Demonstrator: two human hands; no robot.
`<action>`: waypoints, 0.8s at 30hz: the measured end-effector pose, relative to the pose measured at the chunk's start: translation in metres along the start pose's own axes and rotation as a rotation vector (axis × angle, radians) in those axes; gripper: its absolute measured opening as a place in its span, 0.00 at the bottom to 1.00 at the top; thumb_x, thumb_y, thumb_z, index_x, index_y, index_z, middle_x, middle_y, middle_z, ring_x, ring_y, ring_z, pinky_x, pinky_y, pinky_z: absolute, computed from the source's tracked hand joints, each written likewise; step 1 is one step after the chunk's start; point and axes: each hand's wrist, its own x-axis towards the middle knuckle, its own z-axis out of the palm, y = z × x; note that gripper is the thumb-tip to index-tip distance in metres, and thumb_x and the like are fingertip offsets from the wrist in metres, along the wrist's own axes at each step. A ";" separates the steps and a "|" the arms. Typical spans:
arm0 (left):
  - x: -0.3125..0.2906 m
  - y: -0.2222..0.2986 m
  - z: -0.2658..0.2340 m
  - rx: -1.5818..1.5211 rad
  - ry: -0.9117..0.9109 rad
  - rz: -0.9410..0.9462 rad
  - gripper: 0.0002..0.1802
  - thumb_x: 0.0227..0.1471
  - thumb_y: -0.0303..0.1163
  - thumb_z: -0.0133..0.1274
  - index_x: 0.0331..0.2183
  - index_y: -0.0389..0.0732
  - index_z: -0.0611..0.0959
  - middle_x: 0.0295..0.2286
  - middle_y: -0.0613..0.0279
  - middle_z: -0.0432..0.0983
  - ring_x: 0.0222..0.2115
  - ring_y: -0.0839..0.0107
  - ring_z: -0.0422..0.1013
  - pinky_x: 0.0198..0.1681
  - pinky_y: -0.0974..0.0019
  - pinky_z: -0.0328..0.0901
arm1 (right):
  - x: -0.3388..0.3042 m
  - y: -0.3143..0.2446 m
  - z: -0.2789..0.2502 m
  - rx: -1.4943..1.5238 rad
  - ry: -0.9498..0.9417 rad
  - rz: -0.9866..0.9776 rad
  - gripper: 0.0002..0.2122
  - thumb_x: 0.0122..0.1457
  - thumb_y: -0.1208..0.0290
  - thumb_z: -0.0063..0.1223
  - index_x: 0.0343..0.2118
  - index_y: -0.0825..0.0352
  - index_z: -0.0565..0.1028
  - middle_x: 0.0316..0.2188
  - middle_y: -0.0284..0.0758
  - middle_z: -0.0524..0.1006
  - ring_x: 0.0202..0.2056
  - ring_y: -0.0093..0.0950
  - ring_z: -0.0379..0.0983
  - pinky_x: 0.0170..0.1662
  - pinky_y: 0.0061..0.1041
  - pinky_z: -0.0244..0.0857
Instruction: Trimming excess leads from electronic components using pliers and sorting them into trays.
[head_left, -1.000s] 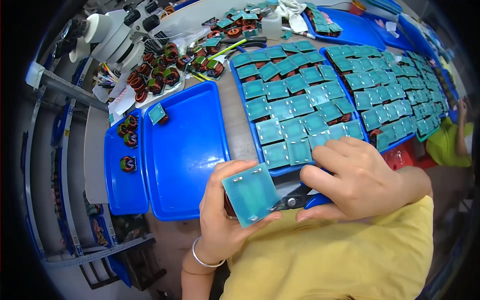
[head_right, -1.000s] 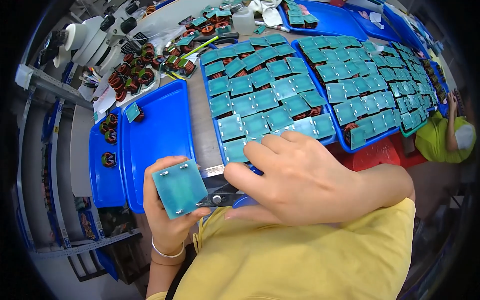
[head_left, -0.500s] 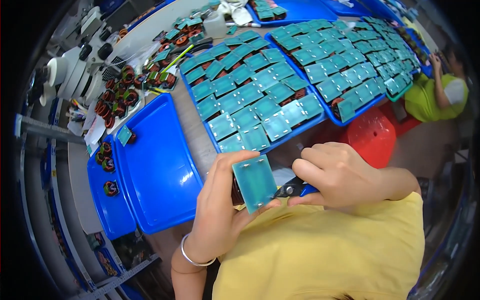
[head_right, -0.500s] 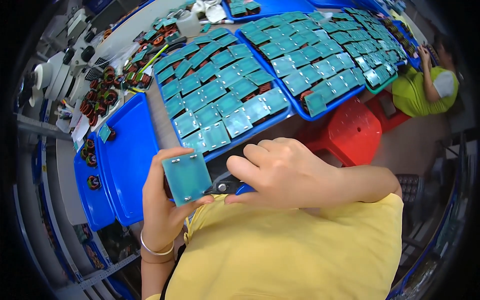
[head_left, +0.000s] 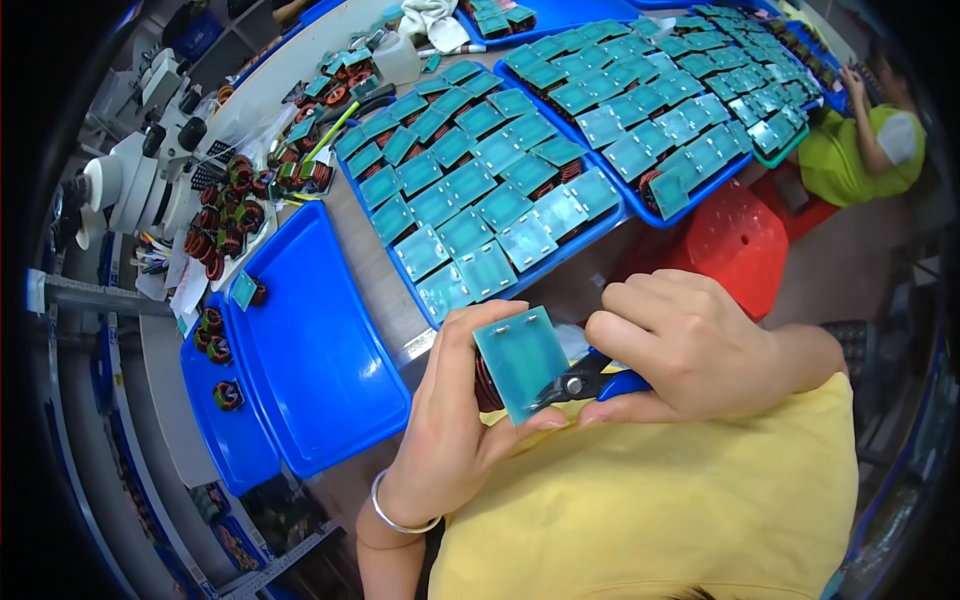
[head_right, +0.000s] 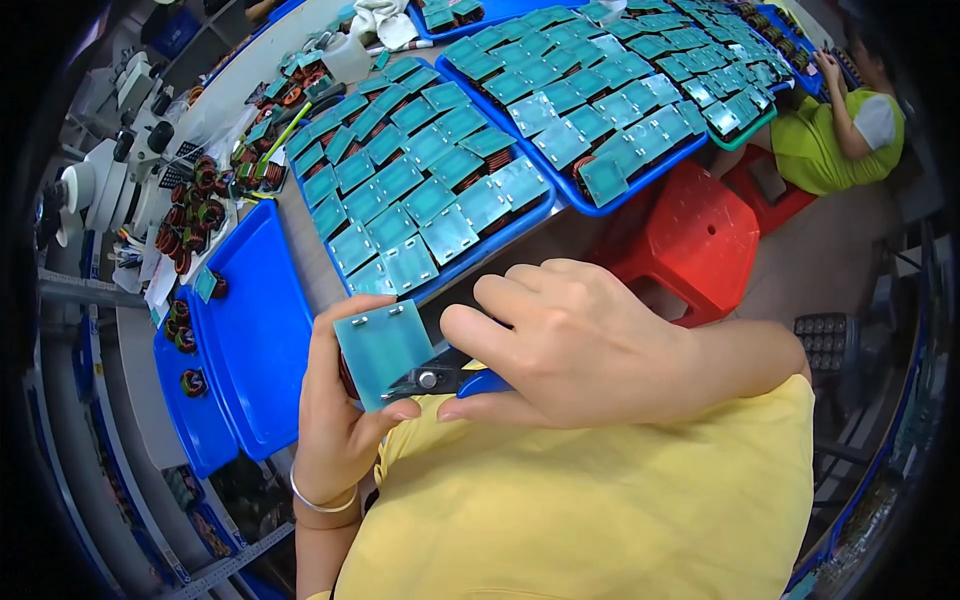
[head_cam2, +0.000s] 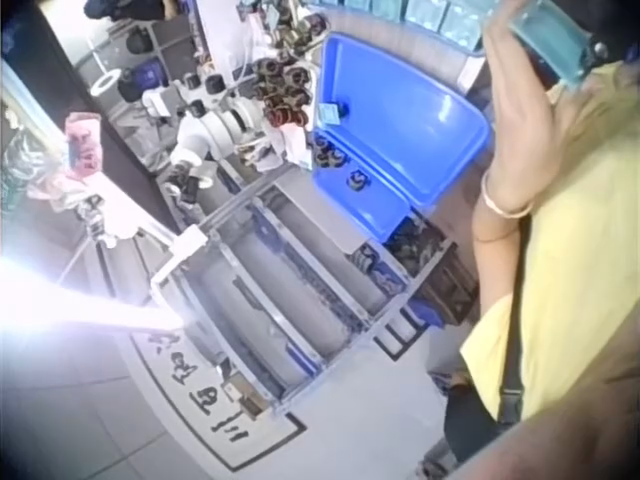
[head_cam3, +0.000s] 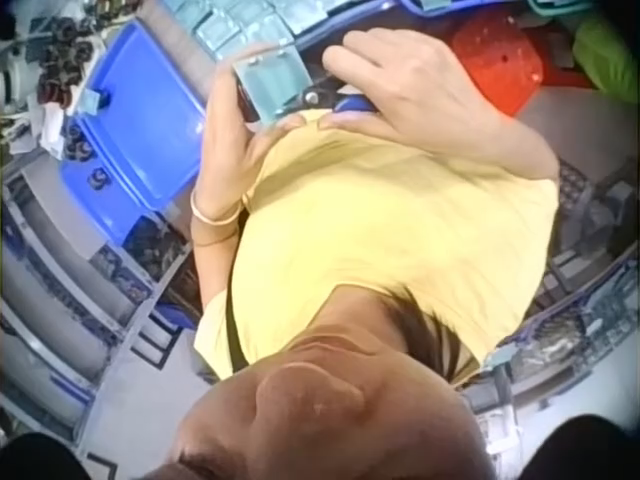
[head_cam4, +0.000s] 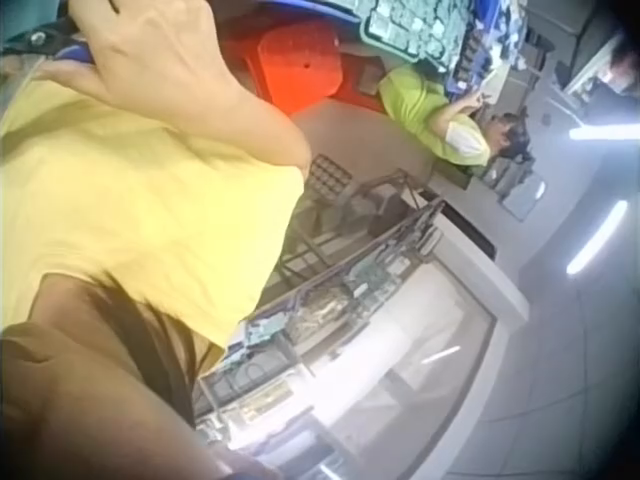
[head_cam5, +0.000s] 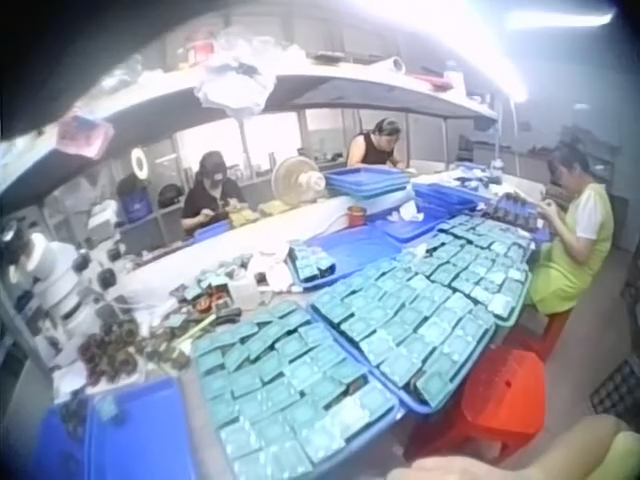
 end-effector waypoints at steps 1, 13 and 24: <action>0.000 -0.001 0.000 -0.001 0.001 -0.003 0.37 0.34 0.36 0.63 0.45 0.32 0.64 0.39 0.50 0.63 0.38 0.57 0.64 0.42 0.64 0.60 | 0.000 0.000 0.000 0.010 0.003 0.000 0.19 0.44 0.53 0.55 0.25 0.65 0.64 0.18 0.33 0.62 0.20 0.29 0.64 0.22 0.25 0.57; 0.003 -0.004 -0.002 0.167 0.031 0.155 0.37 0.32 0.33 0.64 0.43 0.31 0.65 0.38 0.49 0.65 0.37 0.55 0.64 0.41 0.63 0.61 | 0.006 -0.002 0.003 0.023 -0.083 -0.005 0.22 0.43 0.51 0.55 0.23 0.67 0.63 0.18 0.36 0.60 0.20 0.33 0.61 0.23 0.28 0.56; 0.001 0.000 -0.001 0.146 -0.020 0.167 0.36 0.32 0.34 0.64 0.43 0.31 0.66 0.37 0.49 0.65 0.37 0.55 0.65 0.40 0.63 0.61 | -0.001 0.007 0.008 0.106 -0.009 0.004 0.21 0.43 0.52 0.56 0.23 0.67 0.63 0.18 0.37 0.61 0.21 0.34 0.62 0.23 0.29 0.56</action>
